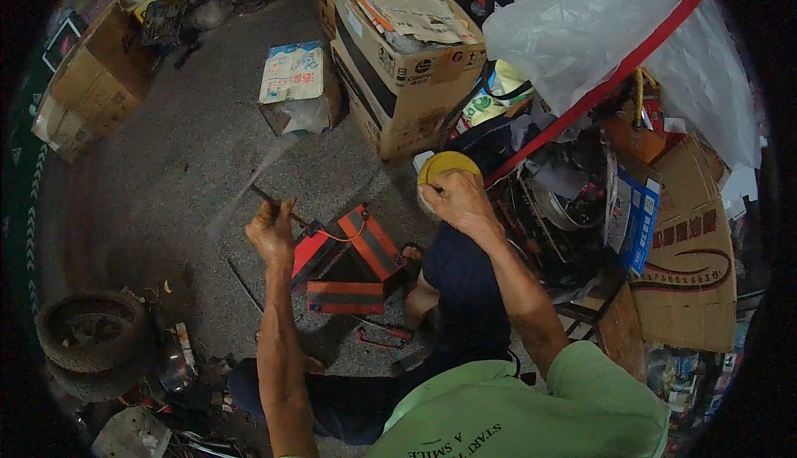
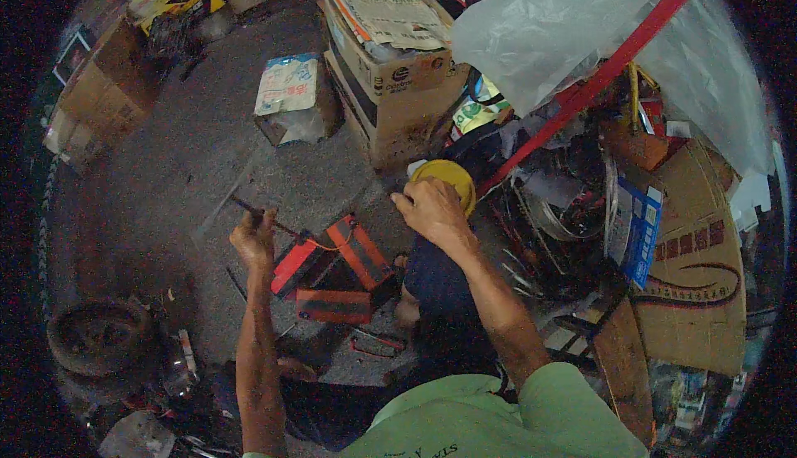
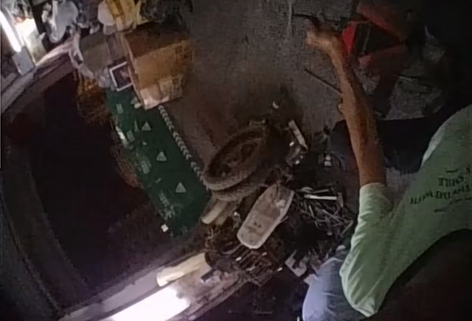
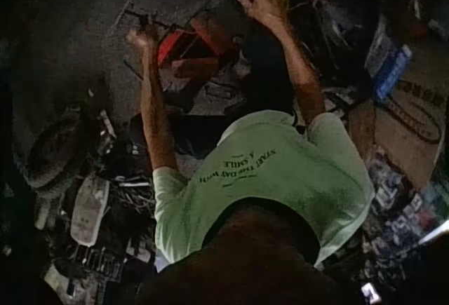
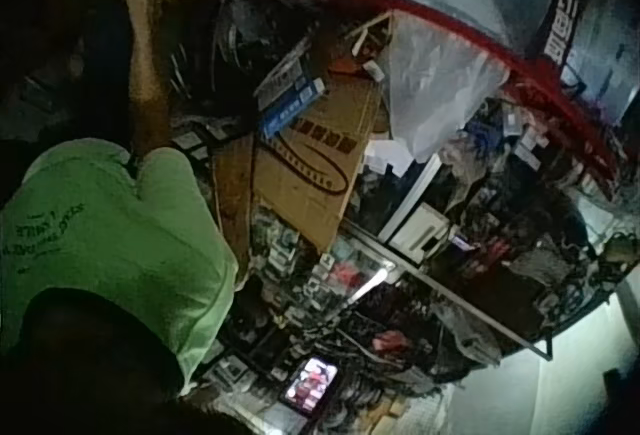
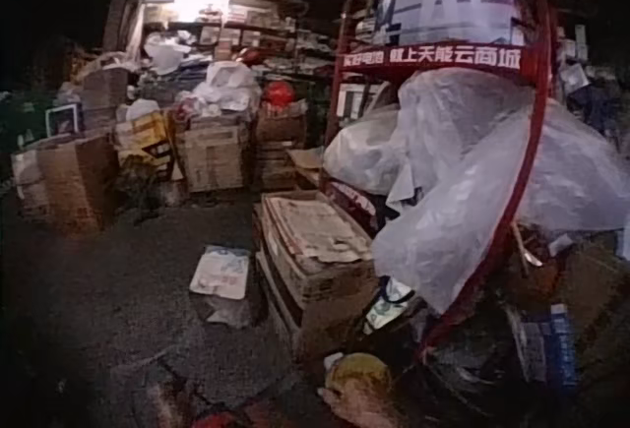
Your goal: The person sits on the floor and uses a metal file to sharpen the edges of several metal rods. They hold the rods in one hand and file them with the other, occasionally switching between different rods and adjusting their grip.
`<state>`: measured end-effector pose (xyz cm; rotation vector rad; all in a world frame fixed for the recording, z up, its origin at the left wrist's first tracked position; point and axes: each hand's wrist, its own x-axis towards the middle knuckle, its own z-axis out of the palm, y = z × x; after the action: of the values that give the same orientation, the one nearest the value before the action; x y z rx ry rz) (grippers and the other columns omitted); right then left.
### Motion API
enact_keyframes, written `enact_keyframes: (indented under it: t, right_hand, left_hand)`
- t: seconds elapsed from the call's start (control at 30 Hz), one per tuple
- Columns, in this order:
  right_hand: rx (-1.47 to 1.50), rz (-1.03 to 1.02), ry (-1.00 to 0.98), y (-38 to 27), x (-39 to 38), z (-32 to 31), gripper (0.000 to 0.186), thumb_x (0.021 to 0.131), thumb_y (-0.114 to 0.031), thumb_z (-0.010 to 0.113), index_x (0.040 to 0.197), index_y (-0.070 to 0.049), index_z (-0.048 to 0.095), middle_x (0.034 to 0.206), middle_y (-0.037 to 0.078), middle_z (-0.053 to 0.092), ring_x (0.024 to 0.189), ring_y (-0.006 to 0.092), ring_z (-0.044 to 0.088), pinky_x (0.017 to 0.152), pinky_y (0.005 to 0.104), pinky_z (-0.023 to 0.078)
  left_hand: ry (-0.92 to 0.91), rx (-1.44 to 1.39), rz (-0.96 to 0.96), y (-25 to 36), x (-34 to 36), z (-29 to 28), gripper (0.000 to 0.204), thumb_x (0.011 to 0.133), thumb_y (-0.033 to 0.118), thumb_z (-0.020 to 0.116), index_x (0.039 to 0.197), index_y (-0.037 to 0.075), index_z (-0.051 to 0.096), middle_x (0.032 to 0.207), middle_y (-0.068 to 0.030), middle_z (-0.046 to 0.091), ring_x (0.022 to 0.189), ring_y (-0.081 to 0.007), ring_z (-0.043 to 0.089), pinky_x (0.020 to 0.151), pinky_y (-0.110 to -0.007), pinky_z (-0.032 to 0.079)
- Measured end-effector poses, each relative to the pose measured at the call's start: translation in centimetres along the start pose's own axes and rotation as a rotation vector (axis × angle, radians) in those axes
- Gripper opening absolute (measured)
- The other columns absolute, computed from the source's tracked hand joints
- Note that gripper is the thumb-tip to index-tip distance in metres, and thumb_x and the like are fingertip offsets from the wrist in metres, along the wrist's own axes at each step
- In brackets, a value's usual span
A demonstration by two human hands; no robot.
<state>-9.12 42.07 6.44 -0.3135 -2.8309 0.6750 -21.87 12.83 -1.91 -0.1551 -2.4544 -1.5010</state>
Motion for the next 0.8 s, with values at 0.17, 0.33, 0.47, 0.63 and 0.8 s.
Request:
enact_keyframes:
  t: [0.17,0.33,0.47,0.63,0.8]
  right_hand:
    - [0.029,0.022,0.006,0.2,-0.1,0.2,0.028,0.082,-0.024,0.068,0.075,0.003,0.068,0.074,0.023,0.064,0.07,0.0386,0.064,0.066,0.0453,0.048]
    - [0.017,0.042,-0.034,-0.9,0.1,-0.2,0.03,0.083,-0.025,0.069,0.074,0.004,0.067,0.072,0.024,0.063,0.069,0.0387,0.063,0.066,0.0456,0.048]
    - [-0.005,0.042,-0.045,-1.0,0.2,-0.2,0.033,0.084,-0.026,0.068,0.073,0.005,0.066,0.071,0.024,0.062,0.068,0.0386,0.063,0.066,0.0463,0.047]
    - [0.01,0.038,-0.033,-0.9,0.1,-0.2,0.034,0.084,-0.027,0.067,0.073,0.005,0.066,0.07,0.024,0.062,0.068,0.0384,0.063,0.066,0.0464,0.047]
    - [0.014,0.051,-0.029,-0.5,-0.1,-0.4,0.034,0.084,-0.028,0.068,0.072,0.005,0.066,0.069,0.024,0.061,0.066,0.0388,0.063,0.065,0.0463,0.048]
  left_hand:
    - [0.043,0.242,-0.118,1.5,0.2,-1.1,0.026,0.083,0.021,0.077,0.074,-0.002,0.067,0.071,-0.0056,0.065,0.061,-0.0111,0.056,0.052,-0.028,0.043]
    - [-0.145,-0.229,-0.109,-2.0,1.3,-1.1,0.027,0.094,0.024,0.065,0.087,-0.001,0.062,0.07,-0.004,0.061,0.062,-0.0101,0.056,0.053,-0.026,0.044]
    - [-0.169,-0.505,-0.171,-1.7,1.0,-0.1,0.018,0.096,0.015,0.061,0.092,-0.002,0.061,0.073,-0.004,0.062,0.066,-0.0113,0.058,0.058,-0.028,0.048]
    - [-0.184,-0.247,-0.038,-2.7,1.1,-0.6,0.006,0.091,0.004,0.06,0.092,-0.002,0.063,0.077,-0.0066,0.064,0.071,-0.0133,0.06,0.067,-0.03,0.05]
    - [-0.103,0.036,0.036,-0.7,0.0,-1.4,0.009,0.087,0.005,0.065,0.082,-0.003,0.064,0.067,-0.0071,0.061,0.069,-0.0137,0.059,0.065,-0.031,0.05]
